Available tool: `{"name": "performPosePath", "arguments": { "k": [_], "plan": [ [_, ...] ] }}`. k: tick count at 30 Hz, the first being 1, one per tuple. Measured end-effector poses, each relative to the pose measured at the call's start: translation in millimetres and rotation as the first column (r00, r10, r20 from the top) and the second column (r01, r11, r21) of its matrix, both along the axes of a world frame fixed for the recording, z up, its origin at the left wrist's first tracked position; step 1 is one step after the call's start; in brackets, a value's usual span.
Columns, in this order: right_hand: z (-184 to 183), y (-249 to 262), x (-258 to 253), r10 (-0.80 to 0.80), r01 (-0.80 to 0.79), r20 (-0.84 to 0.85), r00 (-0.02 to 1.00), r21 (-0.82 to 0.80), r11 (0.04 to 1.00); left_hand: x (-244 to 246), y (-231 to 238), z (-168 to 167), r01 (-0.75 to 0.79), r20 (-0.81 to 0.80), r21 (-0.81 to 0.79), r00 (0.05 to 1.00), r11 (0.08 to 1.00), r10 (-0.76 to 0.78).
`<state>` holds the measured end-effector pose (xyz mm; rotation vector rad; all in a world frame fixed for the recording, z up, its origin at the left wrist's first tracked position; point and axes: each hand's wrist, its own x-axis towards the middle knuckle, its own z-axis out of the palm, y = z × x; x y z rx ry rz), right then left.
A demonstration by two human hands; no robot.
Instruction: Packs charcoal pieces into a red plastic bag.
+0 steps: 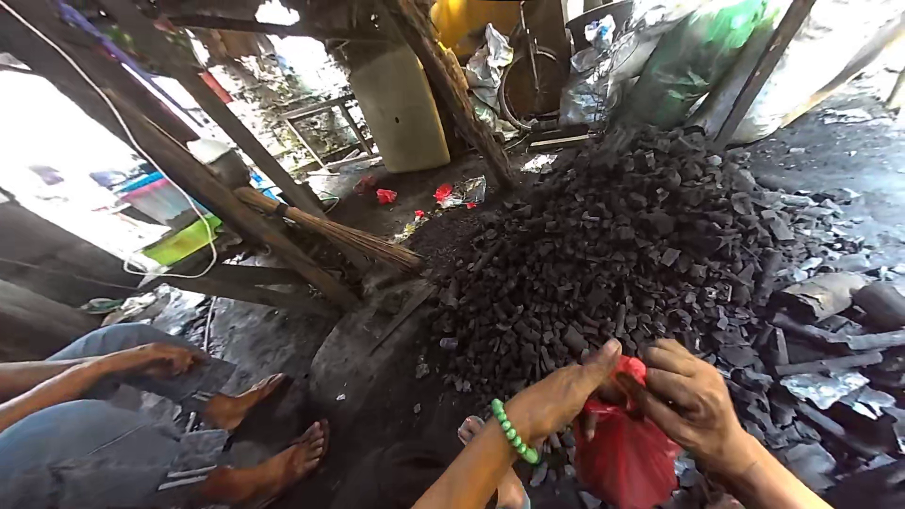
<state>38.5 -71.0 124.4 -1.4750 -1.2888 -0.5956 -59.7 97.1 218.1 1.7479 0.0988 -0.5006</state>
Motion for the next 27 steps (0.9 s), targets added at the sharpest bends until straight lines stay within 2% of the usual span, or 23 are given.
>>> {"name": "performPosePath", "arguments": {
  "k": [3,5,7,9,11,13,16,19,21,23,25,27],
  "plan": [
    [20,-14,9,-0.130,0.136,0.214,0.968,-0.015,0.991,-5,-1,32,0.036,0.054,0.186,0.997,0.982,-0.047],
    [36,-24,8,-0.185,0.202,0.337,0.923,-0.019,0.979,-12,-9,48,0.038,0.149,0.330,0.985,0.943,-0.091],
    [48,-40,11,-0.215,0.245,0.405,0.889,-0.023,0.969,-21,-5,53,0.013,0.213,0.308,0.974,0.951,-0.082],
    [45,-61,19,-0.256,0.303,0.440,0.861,-0.039,0.952,-31,15,37,-0.044,0.142,0.132,0.989,0.990,0.025],
    [26,-73,26,-0.269,0.342,0.442,0.856,-0.094,0.935,-36,35,15,-0.078,-0.002,-0.017,0.997,0.997,0.078],
    [7,-74,25,-0.282,0.368,0.420,0.863,-0.140,0.919,-34,39,1,-0.049,-0.039,0.026,0.998,0.998,0.050],
    [-13,-77,23,-0.311,0.376,0.323,0.894,-0.164,0.912,-23,35,-5,0.060,0.045,0.306,0.996,0.950,-0.077],
    [-29,-76,4,-0.318,0.362,0.254,0.914,-0.151,0.920,-8,31,-2,0.190,-0.017,0.590,0.975,0.785,-0.223],
    [-41,-67,-20,-0.284,0.312,0.187,0.940,-0.140,0.940,3,33,-2,0.271,-0.116,0.677,0.958,0.685,-0.264],
    [-49,-53,-48,-0.224,0.242,0.131,0.966,-0.146,0.959,13,35,-6,0.327,-0.202,0.694,0.943,0.641,-0.263],
    [-51,-36,-71,-0.143,0.159,0.113,0.983,-0.154,0.975,20,32,-13,0.314,-0.209,0.649,0.949,0.692,-0.235],
    [-47,-19,-84,-0.081,0.103,0.145,0.986,-0.151,0.983,24,22,-24,0.247,-0.170,0.520,0.968,0.818,-0.185]
  ]
}}
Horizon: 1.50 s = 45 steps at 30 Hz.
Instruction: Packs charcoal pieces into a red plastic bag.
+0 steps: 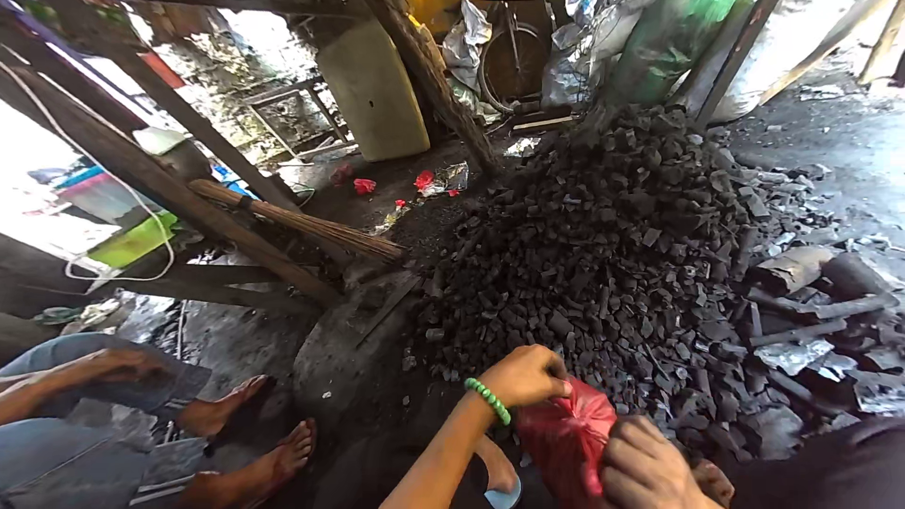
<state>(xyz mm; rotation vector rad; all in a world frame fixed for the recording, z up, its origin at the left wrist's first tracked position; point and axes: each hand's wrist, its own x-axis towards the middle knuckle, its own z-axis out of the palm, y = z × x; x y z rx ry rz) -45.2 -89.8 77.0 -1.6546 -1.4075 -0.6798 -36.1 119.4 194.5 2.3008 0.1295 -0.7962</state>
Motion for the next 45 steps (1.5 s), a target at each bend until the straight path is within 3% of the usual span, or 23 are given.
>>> {"name": "performPosePath", "arguments": {
  "k": [4,7,9,13,15,16,18,20,23,25,28,32,34,37,39,41,43,45],
  "plan": [
    [18,21,8,-0.008,0.004,0.065,0.998,0.060,0.998,-6,-20,-13,-0.114,-0.032,-0.379,0.993,0.918,0.110],
    [27,13,44,-0.104,0.112,-0.100,0.990,0.079,0.991,-13,-17,-15,-0.128,-0.046,-0.610,0.991,0.782,0.126],
    [26,3,64,-0.103,0.121,-0.296,0.950,0.042,0.992,-14,-16,-14,-0.123,-0.024,-0.675,0.989,0.728,0.145],
    [20,-12,67,0.074,-0.022,-0.713,0.697,0.082,0.996,-7,-28,-16,-0.117,0.082,-0.613,0.974,0.781,0.210],
    [16,-20,65,0.164,-0.102,-0.810,0.563,0.129,0.986,-5,-30,-19,-0.134,0.098,-0.630,0.963,0.765,0.250],
    [13,-21,64,0.188,-0.128,-0.817,0.546,0.141,0.982,-4,-30,-18,-0.144,0.100,-0.648,0.958,0.748,0.271],
    [7,-19,60,0.181,-0.113,-0.750,0.636,0.142,0.983,-3,-28,-14,-0.156,0.094,-0.666,0.953,0.729,0.290],
    [4,-12,57,0.097,-0.013,-0.600,0.794,0.143,0.990,-1,-28,-10,-0.158,0.119,-0.606,0.951,0.780,0.285],
    [-2,-3,56,-0.082,0.131,-0.367,0.927,0.111,0.985,4,-27,-4,-0.087,0.253,-0.220,0.957,0.972,0.143],
    [-5,-4,56,-0.104,0.117,-0.282,0.954,0.029,0.993,4,-28,-5,0.020,0.287,-0.055,0.958,0.998,-0.004],
    [-10,-9,58,-0.030,0.030,-0.423,0.906,-0.006,1.000,0,-31,-10,0.068,0.320,-0.027,0.946,0.997,-0.055],
    [-10,-16,63,0.095,-0.054,-0.734,0.673,0.079,0.995,-7,-40,-18,0.083,0.499,-0.007,0.864,0.996,-0.069],
    [-8,-16,66,0.072,-0.048,-0.696,0.714,0.053,0.997,-8,-42,-20,0.101,0.545,-0.013,0.835,0.995,-0.078],
    [-8,-15,66,0.018,-0.015,-0.546,0.838,0.010,1.000,-6,-35,-13,-0.022,0.258,-0.337,0.959,0.941,0.115],
    [-5,-15,67,0.041,-0.019,-0.486,0.873,0.050,0.999,-7,-31,-21,-0.281,-0.028,-0.636,0.939,0.718,0.343],
    [0,-17,68,0.044,-0.022,-0.480,0.876,0.053,0.998,-7,-31,-24,-0.436,-0.211,-0.733,0.875,0.522,0.435],
    [5,-14,68,0.000,0.020,-0.459,0.888,0.037,0.999,-6,-33,-24,-0.454,-0.233,-0.741,0.865,0.494,0.445],
    [8,-8,66,-0.030,0.057,-0.398,0.917,0.057,0.997,-7,-35,-24,-0.408,-0.183,-0.730,0.890,0.548,0.417]
  ]
}}
